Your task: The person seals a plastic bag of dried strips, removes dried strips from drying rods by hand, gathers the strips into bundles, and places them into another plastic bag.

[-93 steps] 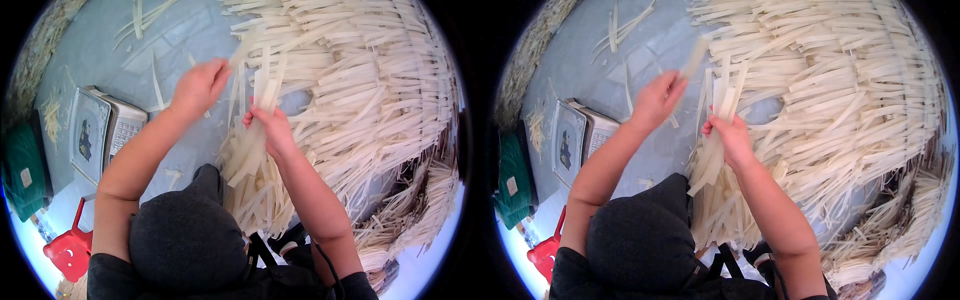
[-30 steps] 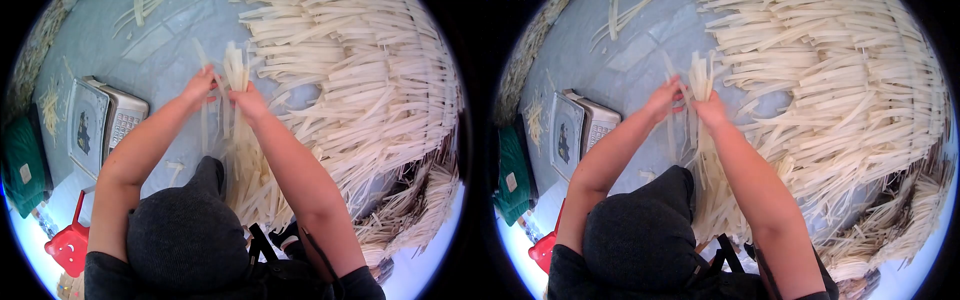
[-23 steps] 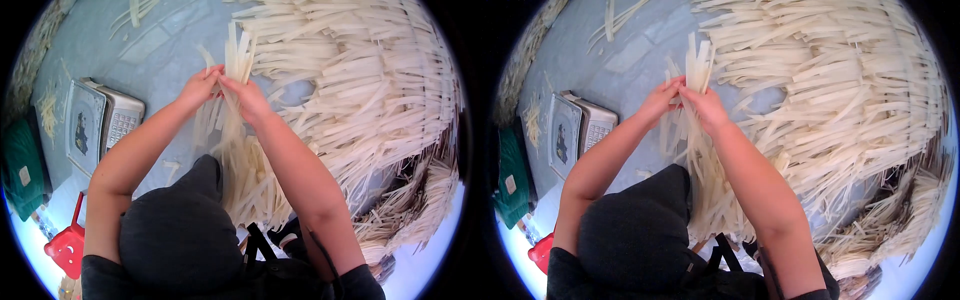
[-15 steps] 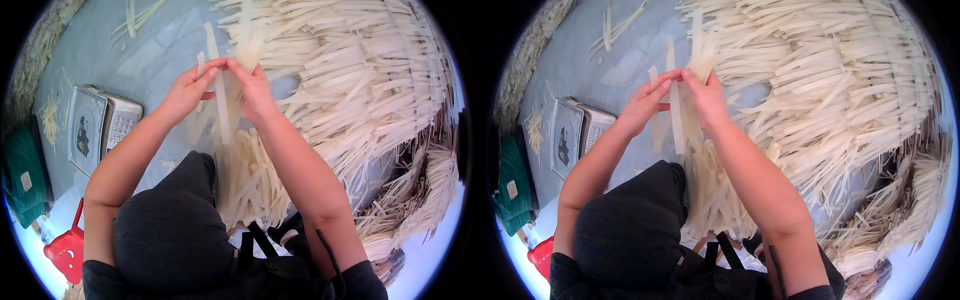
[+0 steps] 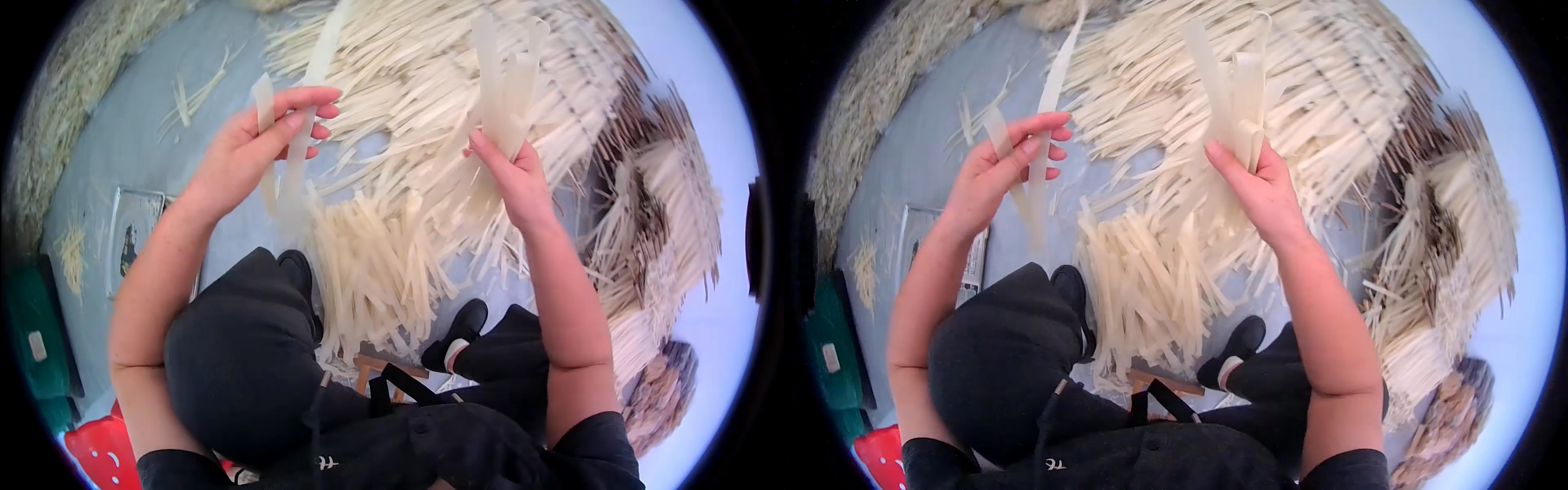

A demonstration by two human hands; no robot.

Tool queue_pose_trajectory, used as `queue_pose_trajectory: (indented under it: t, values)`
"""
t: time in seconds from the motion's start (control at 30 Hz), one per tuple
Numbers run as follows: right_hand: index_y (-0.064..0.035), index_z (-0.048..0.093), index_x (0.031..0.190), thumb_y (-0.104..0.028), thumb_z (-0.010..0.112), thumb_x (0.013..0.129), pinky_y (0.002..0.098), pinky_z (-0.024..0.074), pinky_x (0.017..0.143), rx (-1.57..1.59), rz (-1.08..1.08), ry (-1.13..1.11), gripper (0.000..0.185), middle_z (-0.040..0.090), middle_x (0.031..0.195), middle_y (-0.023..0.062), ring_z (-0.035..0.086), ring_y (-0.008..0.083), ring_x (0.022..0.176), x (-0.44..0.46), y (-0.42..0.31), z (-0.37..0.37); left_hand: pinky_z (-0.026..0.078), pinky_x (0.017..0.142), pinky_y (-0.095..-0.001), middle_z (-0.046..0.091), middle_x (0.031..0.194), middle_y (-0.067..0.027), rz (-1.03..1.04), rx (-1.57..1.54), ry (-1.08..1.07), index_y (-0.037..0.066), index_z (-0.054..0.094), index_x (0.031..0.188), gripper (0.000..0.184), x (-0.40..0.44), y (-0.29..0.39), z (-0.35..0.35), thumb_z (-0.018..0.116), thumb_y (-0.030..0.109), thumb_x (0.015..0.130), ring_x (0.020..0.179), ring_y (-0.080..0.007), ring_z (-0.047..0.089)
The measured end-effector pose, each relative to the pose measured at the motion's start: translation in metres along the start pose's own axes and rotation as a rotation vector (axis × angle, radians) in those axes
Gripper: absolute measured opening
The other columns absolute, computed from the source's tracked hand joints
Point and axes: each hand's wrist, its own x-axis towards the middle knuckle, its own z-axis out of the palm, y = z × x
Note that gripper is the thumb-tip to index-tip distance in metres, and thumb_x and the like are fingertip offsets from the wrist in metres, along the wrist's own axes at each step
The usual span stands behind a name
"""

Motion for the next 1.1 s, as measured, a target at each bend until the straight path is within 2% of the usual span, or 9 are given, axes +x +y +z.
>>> queue_pose_trajectory:
  t: [0.17,0.37,0.5,0.77,0.87,0.93,1.0,1.03,1.1]
  values:
    - [-0.0046,0.063,0.105,-0.027,0.067,0.090,0.0289,0.0514,0.071,0.226,-0.048,-0.056,0.028,0.067,0.096,0.0046,0.062,0.0125,0.079,-0.071,-0.081,-0.058,0.049,0.090,-0.0307,0.060,0.116,-0.0045,0.028,0.032,-0.303,0.006,0.057,0.124,0.029,0.002,0.090,0.069,0.043,0.016,0.101,0.104,-0.0124,0.056]
    - [-0.0048,0.062,0.101,-0.025,0.069,0.087,0.0289,0.0499,0.067,0.501,0.041,0.069,0.026,0.065,0.085,0.0049,0.061,0.0150,0.072,-0.144,-0.086,-0.083,0.049,0.089,-0.0308,0.061,0.109,-0.0027,-0.059,0.006,-0.575,0.008,0.059,0.118,0.024,-0.028,0.093,0.185,0.046,0.015,0.099,0.100,-0.0119,0.058]
    - [-0.0049,0.061,0.099,-0.024,0.071,0.083,0.0286,0.0486,0.064,0.415,0.201,-0.036,0.027,0.062,0.082,0.0036,0.060,0.0141,0.072,-0.163,-0.059,-0.085,0.049,0.089,-0.0336,0.061,0.107,-0.0015,-0.348,-0.057,-0.573,0.011,0.058,0.110,0.019,-0.062,0.081,0.228,0.044,0.014,0.097,0.100,-0.0120,0.059]
    - [-0.0004,0.063,0.101,-0.020,0.072,0.080,0.0313,0.0513,0.071,0.380,0.394,-0.162,0.030,0.066,0.090,0.0098,0.062,0.0166,0.078,-0.164,-0.032,-0.081,0.048,0.095,-0.0354,0.060,0.109,-0.0016,-0.441,-0.365,-0.512,0.011,0.057,0.110,0.018,-0.083,0.022,0.245,0.044,0.015,0.098,0.108,-0.0150,0.058]
    - [0.0005,0.064,0.102,-0.019,0.072,0.080,0.0318,0.0517,0.073,0.382,0.394,-0.095,0.031,0.068,0.091,0.0100,0.063,0.0171,0.080,-0.156,-0.015,-0.080,0.048,0.096,-0.0357,0.060,0.112,-0.0031,-0.502,-0.467,-0.434,0.009,0.057,0.111,0.018,-0.087,-0.002,0.239,0.046,0.014,0.098,0.111,-0.0181,0.058]
    - [0.0005,0.064,0.103,-0.019,0.072,0.080,0.0319,0.0517,0.073,0.366,0.412,-0.023,0.031,0.068,0.090,0.0095,0.064,0.0172,0.080,-0.151,0.001,-0.079,0.048,0.096,-0.0382,0.060,0.118,-0.0066,-0.447,-0.694,-0.091,0.008,0.056,0.114,0.019,-0.086,-0.032,0.227,0.047,0.012,0.097,0.114,-0.0213,0.058]
    - [-0.0003,0.064,0.106,-0.020,0.073,0.078,0.0311,0.0515,0.073,0.311,0.443,-0.243,0.035,0.068,0.090,0.0070,0.064,0.0160,0.079,-0.150,0.032,-0.060,0.047,0.098,-0.0398,0.059,0.122,-0.0101,-0.427,-1.006,0.160,0.006,0.054,0.119,0.023,-0.080,-0.061,0.219,0.049,0.013,0.097,0.115,-0.0237,0.057]
    - [-0.0002,0.063,0.111,-0.022,0.074,0.077,0.0307,0.0508,0.074,0.226,0.457,-0.300,0.041,0.068,0.092,0.0076,0.064,0.0156,0.081,-0.155,0.041,-0.042,0.047,0.098,-0.0398,0.059,0.122,-0.0101,-0.443,-1.018,0.139,0.006,0.054,0.119,0.023,-0.079,-0.075,0.219,0.049,0.013,0.097,0.115,-0.0237,0.057]
    - [-0.0011,0.061,0.118,-0.024,0.075,0.076,0.0311,0.0500,0.077,0.096,0.414,-0.328,0.050,0.067,0.095,0.0091,0.063,0.0167,0.087,-0.164,0.062,0.005,0.046,0.099,-0.0393,0.059,0.123,-0.0111,-0.324,-1.041,0.396,0.004,0.051,0.124,0.028,-0.074,-0.103,0.216,0.048,0.016,0.098,0.114,-0.0246,0.057]
